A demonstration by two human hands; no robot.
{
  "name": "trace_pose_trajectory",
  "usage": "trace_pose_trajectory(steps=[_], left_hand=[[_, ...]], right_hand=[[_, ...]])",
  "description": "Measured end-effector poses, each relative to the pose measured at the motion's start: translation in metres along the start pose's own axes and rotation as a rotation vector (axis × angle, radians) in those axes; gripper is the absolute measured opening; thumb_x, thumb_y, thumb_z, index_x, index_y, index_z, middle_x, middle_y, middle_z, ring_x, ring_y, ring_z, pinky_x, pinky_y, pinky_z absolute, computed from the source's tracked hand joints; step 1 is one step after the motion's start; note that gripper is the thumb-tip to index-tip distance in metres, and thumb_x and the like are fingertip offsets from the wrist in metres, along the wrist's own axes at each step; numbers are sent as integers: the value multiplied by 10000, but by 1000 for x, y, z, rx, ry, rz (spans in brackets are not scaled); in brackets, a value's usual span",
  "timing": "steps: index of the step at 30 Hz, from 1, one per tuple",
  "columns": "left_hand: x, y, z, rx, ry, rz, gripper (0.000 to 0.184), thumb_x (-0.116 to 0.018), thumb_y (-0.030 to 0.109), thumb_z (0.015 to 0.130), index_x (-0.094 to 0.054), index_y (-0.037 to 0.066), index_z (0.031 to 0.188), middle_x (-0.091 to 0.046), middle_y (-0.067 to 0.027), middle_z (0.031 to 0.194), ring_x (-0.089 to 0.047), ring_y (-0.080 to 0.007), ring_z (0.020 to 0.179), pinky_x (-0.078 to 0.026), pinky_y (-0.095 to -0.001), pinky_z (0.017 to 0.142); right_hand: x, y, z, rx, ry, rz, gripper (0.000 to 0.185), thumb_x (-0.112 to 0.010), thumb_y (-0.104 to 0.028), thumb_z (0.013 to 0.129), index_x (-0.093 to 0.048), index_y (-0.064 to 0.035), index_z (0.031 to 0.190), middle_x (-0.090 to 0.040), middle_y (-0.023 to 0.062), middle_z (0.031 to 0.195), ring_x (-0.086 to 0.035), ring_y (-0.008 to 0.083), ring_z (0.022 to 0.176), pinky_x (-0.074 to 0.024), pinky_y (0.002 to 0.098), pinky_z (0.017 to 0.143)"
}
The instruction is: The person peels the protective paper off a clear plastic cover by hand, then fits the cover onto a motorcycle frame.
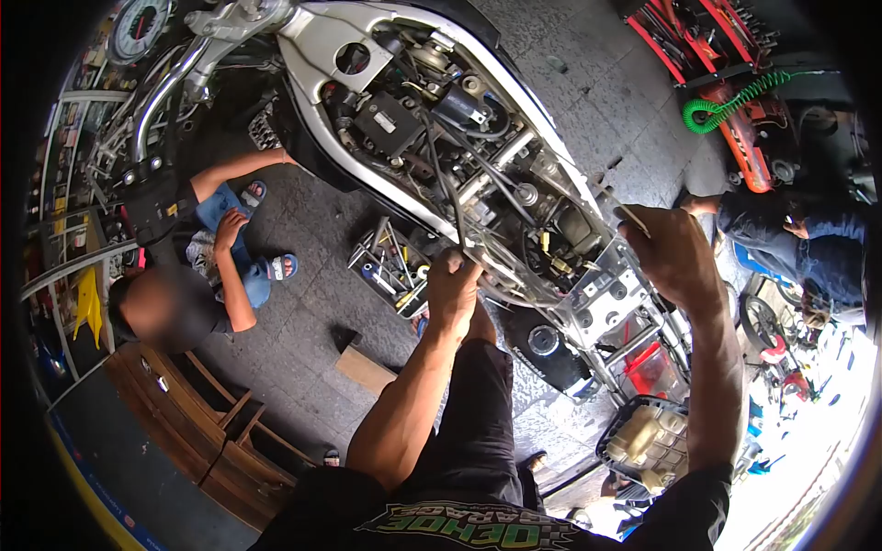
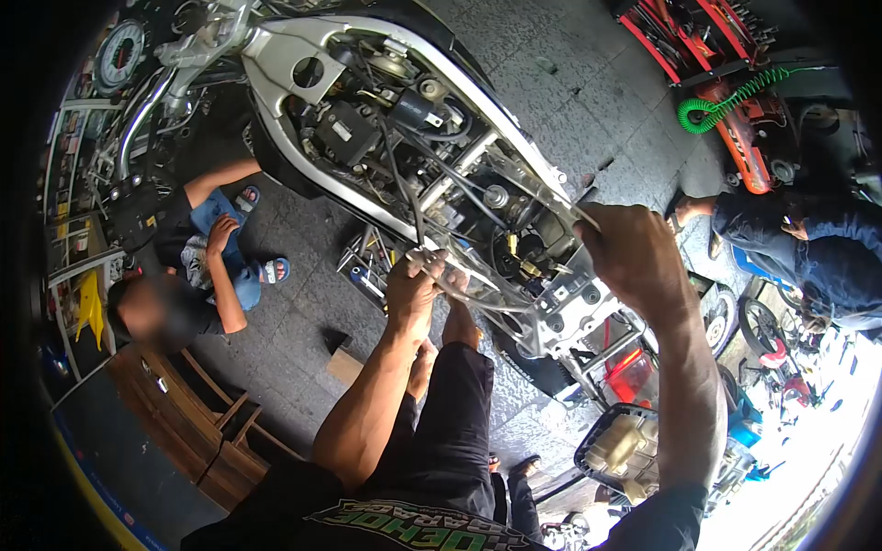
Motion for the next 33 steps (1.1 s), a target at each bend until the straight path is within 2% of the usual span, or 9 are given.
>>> trace_pose_trajectory(steps=[3, 10, 13, 19, 23, 27, 29, 30, 33], left_hand=[[0, 6, -1, -90, 66, 83, 135, -709, 137, 841, -636, 23, 835, -609, 2, 732, -526, -85, 700, -406, -271, 634], [-16, 22, -3, -405, 158, 503, 180, -697, 92, 847, -605, -43, 922, -662, -95, 763, -627, -175, 706, -509, -361, 657], [-12, 17, -1, -164, 164, 500, 195, -735, 125, 878, -647, -11, 988, -683, -66, 880, -609, -158, 785, -503, -349, 727], [-1, 3, 15, -272, 202, 754, 286, -706, 151, 906, -552, -32, 1062, -632, -72, 864, -583, -137, 654, -522, -296, 574], [8, -10, 18, -119, 266, 696, 290, -678, 143, 878, -515, -53, 1017, -639, -176, 909, -638, -311, 801, -519, -426, 762], [7, -22, 19, -91, 205, 540, 354, -727, 125, 834, -511, -38, 1062, -599, -155, 971, -617, -226, 857, -527, -367, 748], [7, -35, 25, -252, 212, 591, 373, -722, 133, 869, -481, -28, 1104, -617, -115, 953, -593, -152, 731, -537, -294, 596], [1, -37, 21, -104, 211, 501, 402, -733, 137, 853, -480, -30, 1117, -619, -117, 958, -594, -154, 844, -514, -298, 720], [-15, -37, 17, -258, 301, 614, 487, -774, 224, 843, -514, -53, 1148, -632, -150, 1004, -611, -245, 945, -508, -375, 828]], right_hand=[[-4, 0, 5, -33, -45, -39, 196, -600, -227, 939, -678, -47, 927, -664, 214, 784, -654, 408, 761, -505, 510, 716], [-5, 5, 22, -34, -76, -9, 215, -608, -219, 930, -678, -31, 851, -648, 211, 724, -650, 409, 736, -503, 507, 703], [-5, 16, 28, -15, -89, -4, 222, -593, -226, 931, -688, -34, 874, -651, 213, 740, -649, 411, 744, -499, 506, 710], [20, 42, 23, -147, -93, 105, 232, -571, -237, 943, -683, -35, 924, -666, 207, 774, -674, 366, 758, -495, 464, 698], [23, 76, 6, -154, -41, 241, 300, -597, -263, 944, -706, -23, 1086, -684, 156, 748, -667, 275, 712, -496, 402, 691], [26, 92, -12, -141, 95, 339, 343, -618, -276, 939, -702, -12, 1141, -680, 129, 728, -654, 232, 698, -497, 360, 690], [25, 91, -18, -226, 85, 383, 334, -617, -277, 944, -700, -7, 1122, -628, 137, 673, -611, 218, 639, -475, 350, 653], [23, 93, -20, -232, 76, 350, 309, -613, -268, 947, -694, 6, 1067, -595, 139, 652, -565, 215, 607, -457, 355, 631], [21, 86, -22, -208, 56, 295, 273, -608, -245, 948, -645, 24, 915, -529, 139, 616, -446, 217, 556, -407, 385, 582]])
Point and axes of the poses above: each hand's wrist, its own z-axis towards the middle knuckle, its own x-axis out of the back of the hand, y = z × x, the point moved 5 cm from there along z, towards the middle knuckle
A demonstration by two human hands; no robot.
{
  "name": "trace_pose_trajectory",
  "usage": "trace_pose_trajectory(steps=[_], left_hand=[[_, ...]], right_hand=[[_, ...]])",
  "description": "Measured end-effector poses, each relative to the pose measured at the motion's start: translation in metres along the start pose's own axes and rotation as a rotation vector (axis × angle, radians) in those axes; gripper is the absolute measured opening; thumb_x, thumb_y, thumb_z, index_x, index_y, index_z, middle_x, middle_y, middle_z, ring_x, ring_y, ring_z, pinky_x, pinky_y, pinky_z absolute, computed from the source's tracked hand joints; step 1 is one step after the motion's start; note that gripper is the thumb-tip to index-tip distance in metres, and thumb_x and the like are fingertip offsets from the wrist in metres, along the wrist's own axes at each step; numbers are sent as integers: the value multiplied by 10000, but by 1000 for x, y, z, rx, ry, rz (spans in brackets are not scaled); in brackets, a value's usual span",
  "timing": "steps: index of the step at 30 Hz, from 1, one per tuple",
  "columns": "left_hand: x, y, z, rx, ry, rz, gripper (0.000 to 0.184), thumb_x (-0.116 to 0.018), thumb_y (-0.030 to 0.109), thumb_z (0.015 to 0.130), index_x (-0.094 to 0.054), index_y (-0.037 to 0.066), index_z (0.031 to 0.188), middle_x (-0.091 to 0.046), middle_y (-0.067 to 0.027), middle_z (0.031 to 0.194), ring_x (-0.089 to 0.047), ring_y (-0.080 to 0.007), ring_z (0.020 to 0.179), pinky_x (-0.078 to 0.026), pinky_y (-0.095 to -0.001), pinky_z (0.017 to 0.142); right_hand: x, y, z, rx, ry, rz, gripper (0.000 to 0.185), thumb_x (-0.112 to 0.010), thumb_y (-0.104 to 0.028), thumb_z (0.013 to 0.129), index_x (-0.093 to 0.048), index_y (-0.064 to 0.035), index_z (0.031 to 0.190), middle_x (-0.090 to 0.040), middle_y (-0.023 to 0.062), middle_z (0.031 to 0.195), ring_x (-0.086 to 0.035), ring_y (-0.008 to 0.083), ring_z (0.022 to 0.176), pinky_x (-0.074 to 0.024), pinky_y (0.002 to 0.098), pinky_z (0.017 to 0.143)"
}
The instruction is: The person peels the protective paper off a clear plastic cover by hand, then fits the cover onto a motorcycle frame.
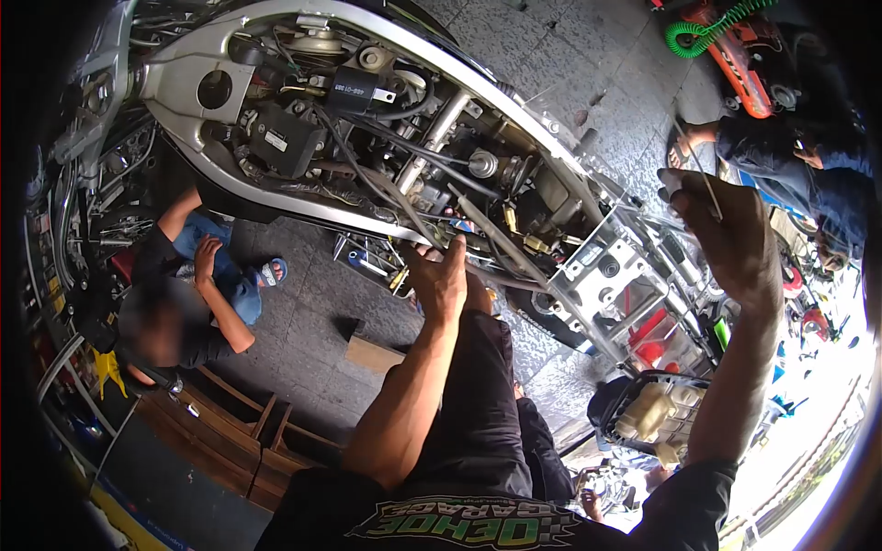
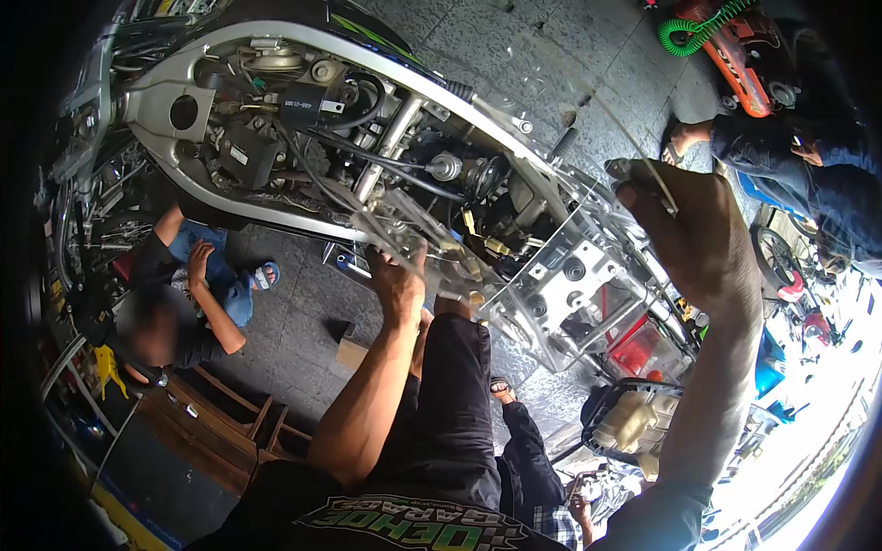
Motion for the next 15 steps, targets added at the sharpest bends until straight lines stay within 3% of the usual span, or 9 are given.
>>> trace_pose_trajectory(steps=[3, 4, 7, 9, 12, 13, 15], left_hand=[[-15, -6, 6, -66, 56, 97, 664, -776, 246, 851, -405, -129, 1253, -664, -200, 1014, -657, -297, 924, -534, -395, 819], [-21, -14, 8, -148, 91, 189, 637, -776, 263, 855, -435, -126, 1226, -665, -202, 1014, -657, -308, 919, -533, -398, 818], [-42, -59, 10, -605, 237, 598, 570, -776, 314, 867, -525, -115, 1146, -667, -207, 1017, -658, -340, 903, -528, -407, 813], [-43, -58, 12, -579, 272, 504, 565, -774, 317, 868, -534, -118, 1137, -671, -209, 1005, -660, -338, 902, -529, -400, 812], [-45, -42, 8, -681, 283, 812, 460, -766, 277, 872, -589, -90, 1085, -688, -190, 973, -671, -328, 886, -533, -394, 808], [-41, -43, 11, -559, 193, 660, 401, -758, 251, 875, -612, -71, 1064, -695, -182, 972, -677, -322, 887, -536, -394, 806], [-32, -32, 10, -582, 160, 635, 331, -743, 200, 878, -636, -59, 1054, -702, -168, 960, -680, -300, 878, -536, -380, 807]], right_hand=[[-8, -11, -2, -16, -22, -24, 266, -604, -244, 942, -630, 14, 884, -523, 151, 617, -427, 241, 548, -398, 398, 578], [-8, -15, -1, -9, -24, -23, 266, -604, -244, 942, -630, 14, 884, -523, 151, 617, -427, 241, 548, -398, 398, 578], [-8, -20, -1, -27, -38, -23, 246, -598, -226, 931, -626, 10, 870, -538, 165, 630, -472, 269, 545, -406, 409, 587], [-5, -24, -1, -37, -55, -54, 248, -598, -228, 930, -623, 11, 864, -541, 167, 634, -483, 280, 549, -408, 411, 589], [-5, -24, -2, -34, -45, -62, 250, -599, -233, 925, -610, 5, 849, -533, 175, 637, -488, 304, 558, -409, 421, 597], [-4, -25, -1, -16, -60, -75, 246, -599, -232, 925, -608, 1, 849, -527, 175, 634, -481, 301, 556, -409, 425, 600], [-4, -26, -1, -23, -89, -112, 244, -598, -242, 926, -608, -9, 854, -524, 180, 635, -470, 307, 554, -408, 431, 597]])
Point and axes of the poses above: each hand's wrist, its own z-axis towards the middle knuckle, its own x-axis out of the back of the hand, y = z × x, the point moved 5 cm from there along z, towards the middle knuckle
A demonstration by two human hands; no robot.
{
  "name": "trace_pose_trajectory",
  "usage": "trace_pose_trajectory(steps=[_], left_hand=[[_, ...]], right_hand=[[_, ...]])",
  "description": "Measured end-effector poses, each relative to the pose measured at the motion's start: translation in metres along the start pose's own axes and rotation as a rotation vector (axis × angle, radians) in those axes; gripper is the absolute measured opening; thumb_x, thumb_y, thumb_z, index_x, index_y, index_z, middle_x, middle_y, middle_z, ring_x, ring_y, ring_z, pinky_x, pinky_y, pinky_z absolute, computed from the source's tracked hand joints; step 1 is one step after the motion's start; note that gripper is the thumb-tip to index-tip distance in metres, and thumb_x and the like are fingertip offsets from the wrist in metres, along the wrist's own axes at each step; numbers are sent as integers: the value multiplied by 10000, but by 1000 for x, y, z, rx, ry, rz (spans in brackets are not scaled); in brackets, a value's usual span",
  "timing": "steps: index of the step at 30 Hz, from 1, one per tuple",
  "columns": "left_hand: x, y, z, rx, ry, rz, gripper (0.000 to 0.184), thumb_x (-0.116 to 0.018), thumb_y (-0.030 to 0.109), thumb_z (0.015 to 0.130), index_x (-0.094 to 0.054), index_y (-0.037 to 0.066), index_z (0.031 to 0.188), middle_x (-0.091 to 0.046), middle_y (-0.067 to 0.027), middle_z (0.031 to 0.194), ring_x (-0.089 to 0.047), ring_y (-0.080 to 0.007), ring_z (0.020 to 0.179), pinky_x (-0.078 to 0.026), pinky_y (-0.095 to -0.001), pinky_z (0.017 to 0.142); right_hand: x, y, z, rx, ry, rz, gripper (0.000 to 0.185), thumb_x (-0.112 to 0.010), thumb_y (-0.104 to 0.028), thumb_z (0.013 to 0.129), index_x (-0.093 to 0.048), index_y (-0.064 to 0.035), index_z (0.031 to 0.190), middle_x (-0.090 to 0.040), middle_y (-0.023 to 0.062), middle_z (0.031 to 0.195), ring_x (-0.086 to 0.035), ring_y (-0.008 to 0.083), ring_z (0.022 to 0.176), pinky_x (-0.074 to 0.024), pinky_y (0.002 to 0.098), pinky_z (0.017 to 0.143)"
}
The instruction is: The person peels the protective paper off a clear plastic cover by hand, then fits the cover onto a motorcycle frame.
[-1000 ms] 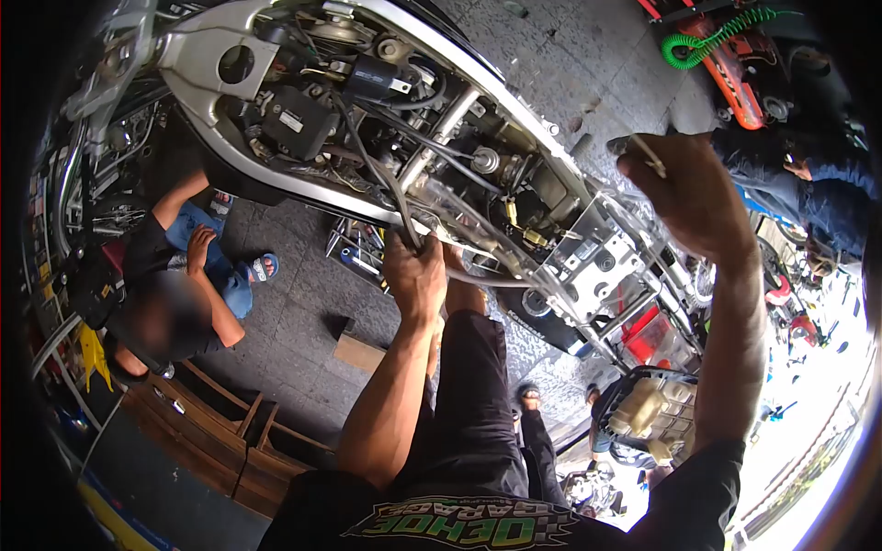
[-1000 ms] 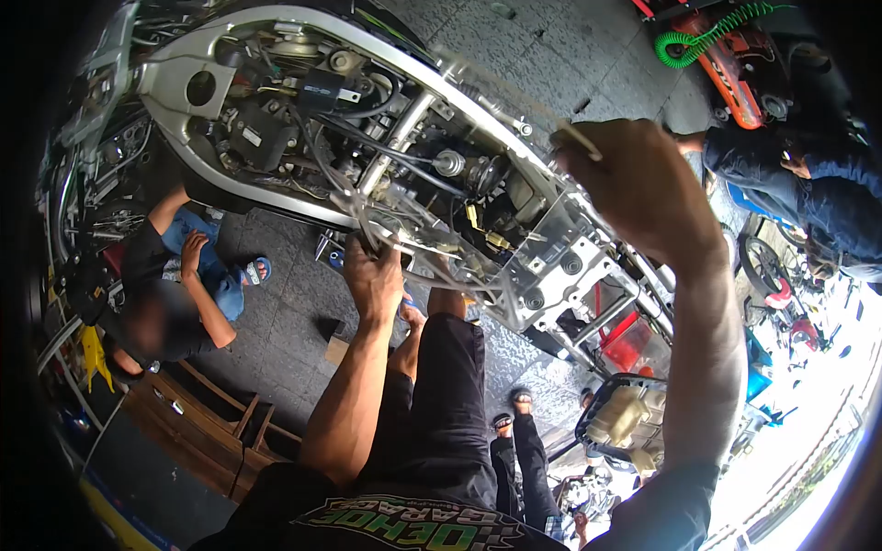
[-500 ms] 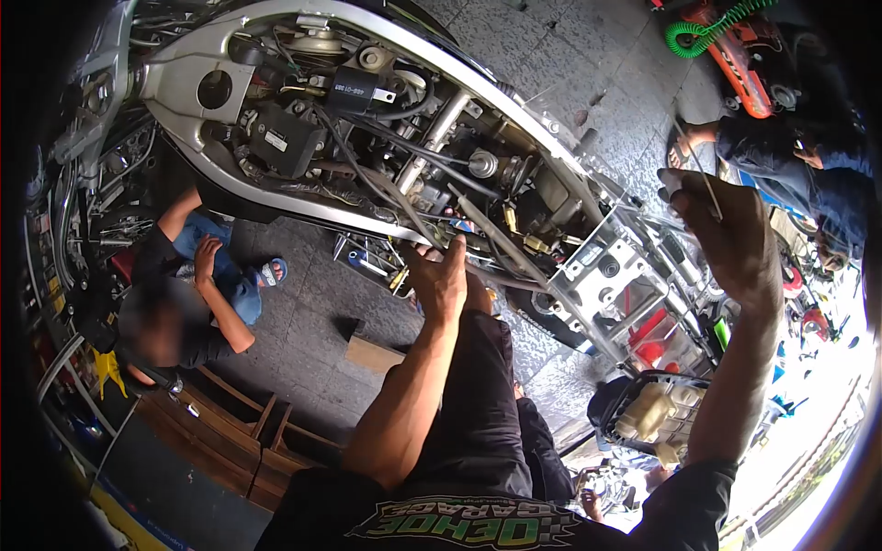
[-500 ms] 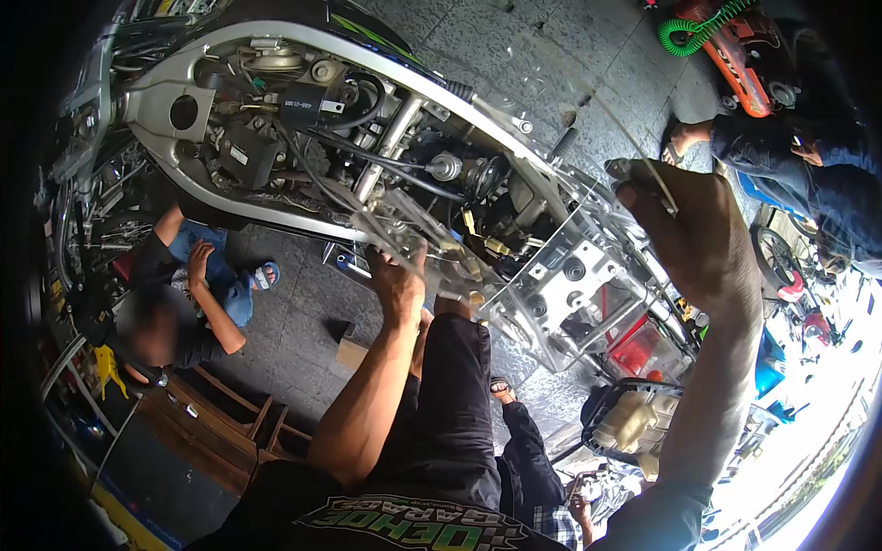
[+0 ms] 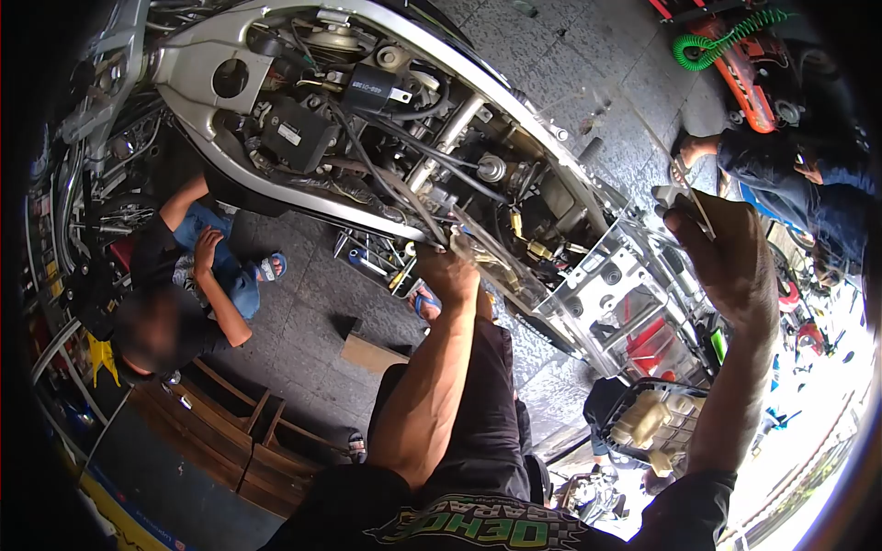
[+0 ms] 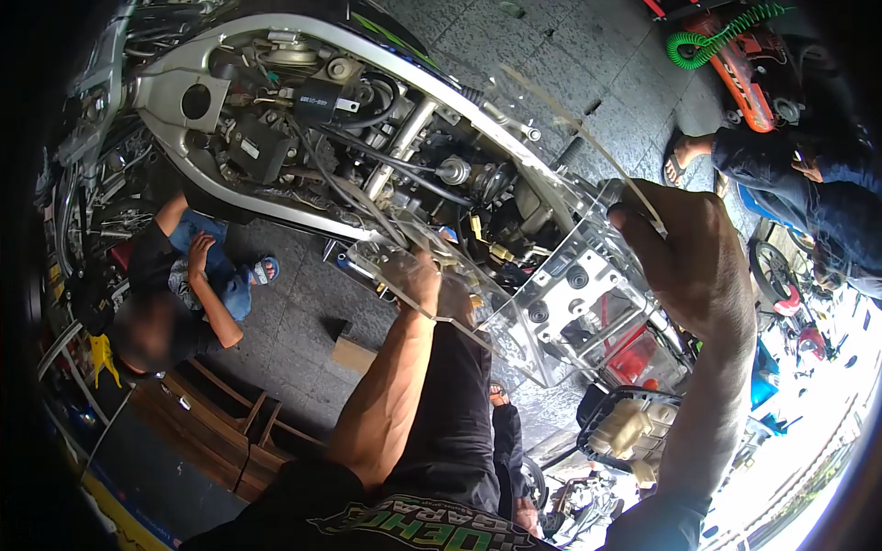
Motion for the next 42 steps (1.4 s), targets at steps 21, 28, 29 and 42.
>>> trace_pose_trajectory(steps=[21, 28, 29, 42], left_hand=[[75, 7, 9, 438, -179, -452, 111, -690, 48, 851, -594, 4, 886, -673, -80, 780, -633, -189, 651, -526, -317, 642], [92, 23, 19, 549, -202, -557, 148, -654, 51, 903, -596, -14, 1023, -656, -61, 820, -622, -151, 675, -510, -295, 626], [93, 23, 19, 567, -208, -624, 156, -662, 47, 900, -598, -14, 1028, -657, -60, 843, -622, -148, 688, -509, -287, 627], [83, 11, 15, 1000, -129, -1305, 94, -617, 73, 835, -585, 11, 898, -532, -57, 720, -559, -172, 592, -537, -354, 557]], right_hand=[[-6, 6, 22, 2, -66, -5, 237, -592, -214, 928, -646, 10, 870, -552, 179, 629, -525, 259, 542, -409, 417, 581], [-10, -15, 25, 110, -59, -29, 188, -633, -184, 913, -681, -6, 947, -621, 184, 705, -583, 327, 579, -435, 433, 589], [-13, -17, 25, 149, -58, -74, 176, -640, -169, 907, -692, -13, 970, -640, 187, 730, -612, 339, 601, -451, 439, 597], [-36, -39, 41, 224, -43, -100, 173, -667, -161, 909, -729, -76, 1046, -682, 151, 739, -682, 306, 689, -524, 422, 666]])
Point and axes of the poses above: each hand's wrist, its own z-axis towards the middle knuckle, its own x-axis out of the back of the hand, y = z × x, the point moved 5 cm from there along z, towards the middle knuckle
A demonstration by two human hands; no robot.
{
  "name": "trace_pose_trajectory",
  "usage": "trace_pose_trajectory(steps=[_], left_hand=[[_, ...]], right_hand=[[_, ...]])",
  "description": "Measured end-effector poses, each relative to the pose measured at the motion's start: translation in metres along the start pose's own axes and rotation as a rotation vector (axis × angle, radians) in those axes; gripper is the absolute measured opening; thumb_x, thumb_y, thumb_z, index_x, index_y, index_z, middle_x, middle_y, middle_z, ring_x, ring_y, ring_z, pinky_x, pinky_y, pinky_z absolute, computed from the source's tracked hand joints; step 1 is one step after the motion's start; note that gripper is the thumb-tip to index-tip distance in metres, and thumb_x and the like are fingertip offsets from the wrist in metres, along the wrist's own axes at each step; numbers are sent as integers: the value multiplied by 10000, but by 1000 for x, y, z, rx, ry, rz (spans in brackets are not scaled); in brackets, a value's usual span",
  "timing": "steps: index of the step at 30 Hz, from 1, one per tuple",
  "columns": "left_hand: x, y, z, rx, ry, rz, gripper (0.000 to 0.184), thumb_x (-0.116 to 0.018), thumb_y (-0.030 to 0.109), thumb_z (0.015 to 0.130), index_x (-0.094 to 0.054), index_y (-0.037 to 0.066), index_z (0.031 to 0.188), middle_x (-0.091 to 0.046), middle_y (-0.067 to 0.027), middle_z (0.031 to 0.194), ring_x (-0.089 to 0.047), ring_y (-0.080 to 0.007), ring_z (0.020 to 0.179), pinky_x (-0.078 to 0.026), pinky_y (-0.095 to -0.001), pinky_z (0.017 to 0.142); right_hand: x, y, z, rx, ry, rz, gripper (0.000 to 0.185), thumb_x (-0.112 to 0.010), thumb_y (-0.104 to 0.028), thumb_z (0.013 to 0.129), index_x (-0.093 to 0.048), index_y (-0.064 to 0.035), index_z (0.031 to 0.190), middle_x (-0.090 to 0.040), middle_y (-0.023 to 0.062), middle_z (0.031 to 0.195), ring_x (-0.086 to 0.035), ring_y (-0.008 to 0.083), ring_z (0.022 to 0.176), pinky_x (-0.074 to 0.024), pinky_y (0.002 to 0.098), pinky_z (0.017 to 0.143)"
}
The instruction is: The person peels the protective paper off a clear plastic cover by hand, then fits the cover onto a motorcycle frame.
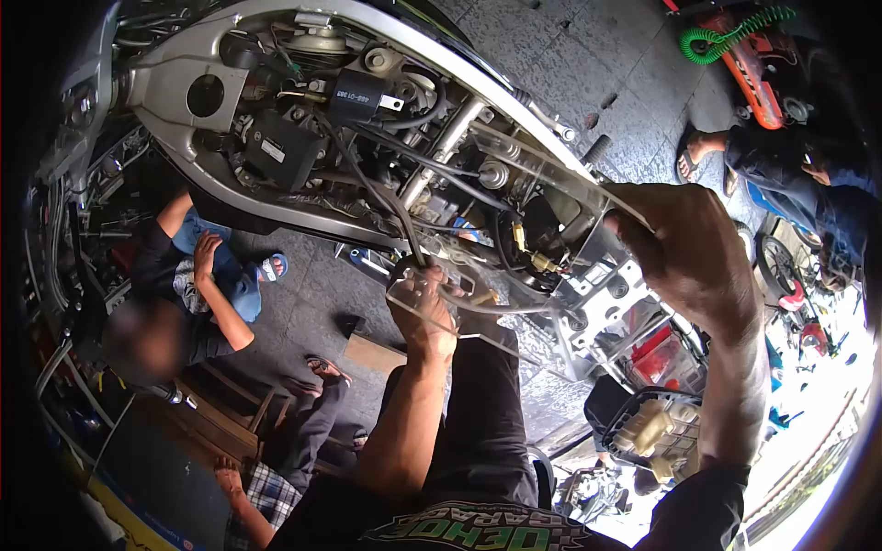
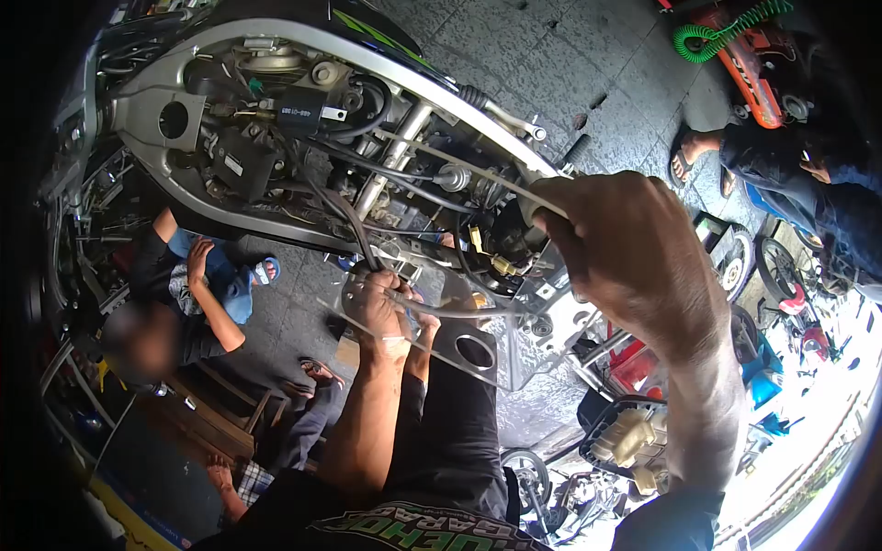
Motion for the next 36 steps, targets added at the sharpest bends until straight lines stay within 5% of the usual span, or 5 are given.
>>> trace_pose_trajectory(steps=[8, 13, 23, 36], left_hand=[[-2, 7, -1, -39, -1, 3, 131, -612, 104, 847, -588, -17, 892, -546, -68, 720, -561, -169, 581, -533, -333, 557], [-6, 15, -6, -49, -103, -20, 118, -709, 64, 853, -628, 11, 922, -616, -63, 819, -602, -149, 723, -547, -329, 693], [-12, 21, -9, -41, -106, 53, 123, -663, 137, 848, -626, 50, 927, -577, -37, 785, -591, -160, 739, -507, -286, 634], [-6, 16, -2, -106, -182, 94, 97, -663, 84, 887, -626, 40, 966, -589, -56, 792, -600, -161, 700, -543, -316, 609]], right_hand=[[-11, -4, 7, 38, 11, -56, 151, -644, -169, 921, -712, -42, 963, -659, 172, 711, -670, 333, 682, -525, 451, 679], [-10, -9, 17, -8, 5, -35, 166, -636, -180, 926, -697, -26, 916, -645, 181, 696, -664, 345, 686, -523, 458, 676], [-20, -8, 19, -96, -5, 37, 219, -622, -201, 948, -673, -21, 834, -631, 177, 655, -651, 343, 623, -517, 453, 630], [-26, -6, 19, -49, -27, -13, 206, -602, -191, 949, -697, -9, 965, -647, 193, 706, -642, 335, 611, -481, 436, 609]])
Point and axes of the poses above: each hand's wrist, its own z-axis towards the middle knuckle, its own x-axis out of the back of the hand, y = z × x, the point moved 5 cm from there along z, towards the middle knuckle
